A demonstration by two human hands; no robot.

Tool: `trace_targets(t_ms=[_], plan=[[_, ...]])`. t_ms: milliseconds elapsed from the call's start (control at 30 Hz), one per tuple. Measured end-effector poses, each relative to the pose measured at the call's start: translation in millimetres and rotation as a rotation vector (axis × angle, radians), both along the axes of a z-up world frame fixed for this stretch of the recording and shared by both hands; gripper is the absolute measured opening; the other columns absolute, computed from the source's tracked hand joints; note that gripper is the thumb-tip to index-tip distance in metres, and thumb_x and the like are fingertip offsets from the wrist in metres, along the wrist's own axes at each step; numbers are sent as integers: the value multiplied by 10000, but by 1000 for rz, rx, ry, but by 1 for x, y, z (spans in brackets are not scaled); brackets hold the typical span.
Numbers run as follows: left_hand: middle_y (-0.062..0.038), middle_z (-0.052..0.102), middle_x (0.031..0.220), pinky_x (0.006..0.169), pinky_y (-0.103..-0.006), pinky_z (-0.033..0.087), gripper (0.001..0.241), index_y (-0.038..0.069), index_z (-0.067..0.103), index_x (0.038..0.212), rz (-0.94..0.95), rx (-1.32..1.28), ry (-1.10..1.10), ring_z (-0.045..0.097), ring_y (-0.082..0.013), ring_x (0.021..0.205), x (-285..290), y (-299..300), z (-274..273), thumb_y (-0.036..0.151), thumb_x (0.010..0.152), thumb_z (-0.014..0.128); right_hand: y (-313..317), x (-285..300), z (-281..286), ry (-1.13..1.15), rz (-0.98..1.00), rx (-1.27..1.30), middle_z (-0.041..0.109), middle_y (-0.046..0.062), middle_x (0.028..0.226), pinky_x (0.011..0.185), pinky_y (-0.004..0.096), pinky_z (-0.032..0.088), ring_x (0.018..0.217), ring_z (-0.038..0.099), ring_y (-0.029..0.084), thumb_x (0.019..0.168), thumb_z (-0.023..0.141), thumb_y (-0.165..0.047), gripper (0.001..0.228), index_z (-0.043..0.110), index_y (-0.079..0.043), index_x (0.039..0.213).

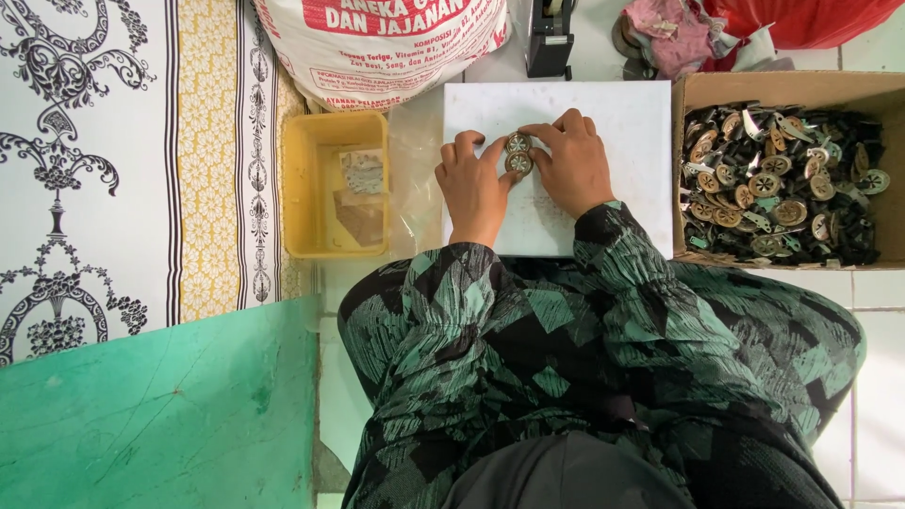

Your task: Sorting small metal hardware pieces from a box and placing them into plastic bags.

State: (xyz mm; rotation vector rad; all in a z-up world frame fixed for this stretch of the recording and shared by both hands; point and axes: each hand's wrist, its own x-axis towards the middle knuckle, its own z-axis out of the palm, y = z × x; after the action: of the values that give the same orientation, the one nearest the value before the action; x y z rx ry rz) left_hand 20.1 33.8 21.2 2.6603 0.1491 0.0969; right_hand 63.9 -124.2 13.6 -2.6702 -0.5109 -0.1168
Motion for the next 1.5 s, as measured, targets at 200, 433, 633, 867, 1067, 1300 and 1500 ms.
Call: trace_targets(t_ms=[200, 433, 633, 867, 1067, 1300, 1500], plan=[[-12, 442, 1228, 982, -421, 394, 432, 239, 706, 1261, -12, 0, 16, 405, -236, 1159, 1, 0, -1, 352, 865, 837, 1, -3, 7, 24, -21, 8, 490, 67, 998, 823, 423, 545, 983, 574, 283, 985, 731, -144, 257, 755, -195, 1236], [-13, 444, 1218, 965, -424, 401, 411, 238, 714, 1251, -19, -6, 4, 413, -240, 1146, 0, 0, -1, 341, 871, 831, 1, -6, 11, 34, -26, 21, 496, 75, 1001, 834, 420, 535, 980, 567, 276, 986, 724, -132, 250, 753, -181, 1229], [-5, 465, 1192, 945, -426, 417, 387, 243, 706, 1236, 18, 5, -12, 436, -230, 1124, 1, 3, -4, 360, 884, 817, 1, -12, 19, 30, -26, 38, 491, 78, 1008, 835, 432, 530, 984, 555, 281, 995, 731, -158, 277, 730, -158, 1272], [3, 465, 1160, 920, -434, 425, 315, 245, 712, 1183, 20, 7, -66, 447, -239, 1103, -1, 4, -7, 342, 897, 802, 0, -15, 22, 41, -21, 26, 499, 85, 1033, 853, 430, 521, 998, 547, 281, 986, 742, -181, 288, 725, -149, 1272], [-28, 477, 1225, 940, -463, 427, 386, 204, 636, 1336, -94, -74, -215, 457, -270, 1142, -15, -5, 27, 289, 976, 748, -39, -32, 64, 128, -29, 54, 565, 115, 1060, 873, 405, 518, 1009, 583, 278, 992, 730, -202, 300, 714, -137, 1285], [-38, 465, 1360, 1074, -460, 432, 414, 200, 557, 1446, -426, -304, -215, 436, -302, 1313, -31, -48, 52, 258, 1050, 663, -178, -45, 65, 92, -24, 48, 600, 190, 1140, 914, 554, 539, 1204, 597, 452, 1043, 711, -153, 298, 685, -37, 1316], [-62, 488, 1426, 1051, -372, 474, 476, 155, 548, 1423, -580, -340, -103, 529, -250, 1263, -4, -138, 54, 257, 985, 701, -290, -34, 14, 81, -371, 99, 563, 244, 1241, 956, 530, 478, 1135, 552, 441, 916, 765, -129, 450, 684, -31, 1347]])
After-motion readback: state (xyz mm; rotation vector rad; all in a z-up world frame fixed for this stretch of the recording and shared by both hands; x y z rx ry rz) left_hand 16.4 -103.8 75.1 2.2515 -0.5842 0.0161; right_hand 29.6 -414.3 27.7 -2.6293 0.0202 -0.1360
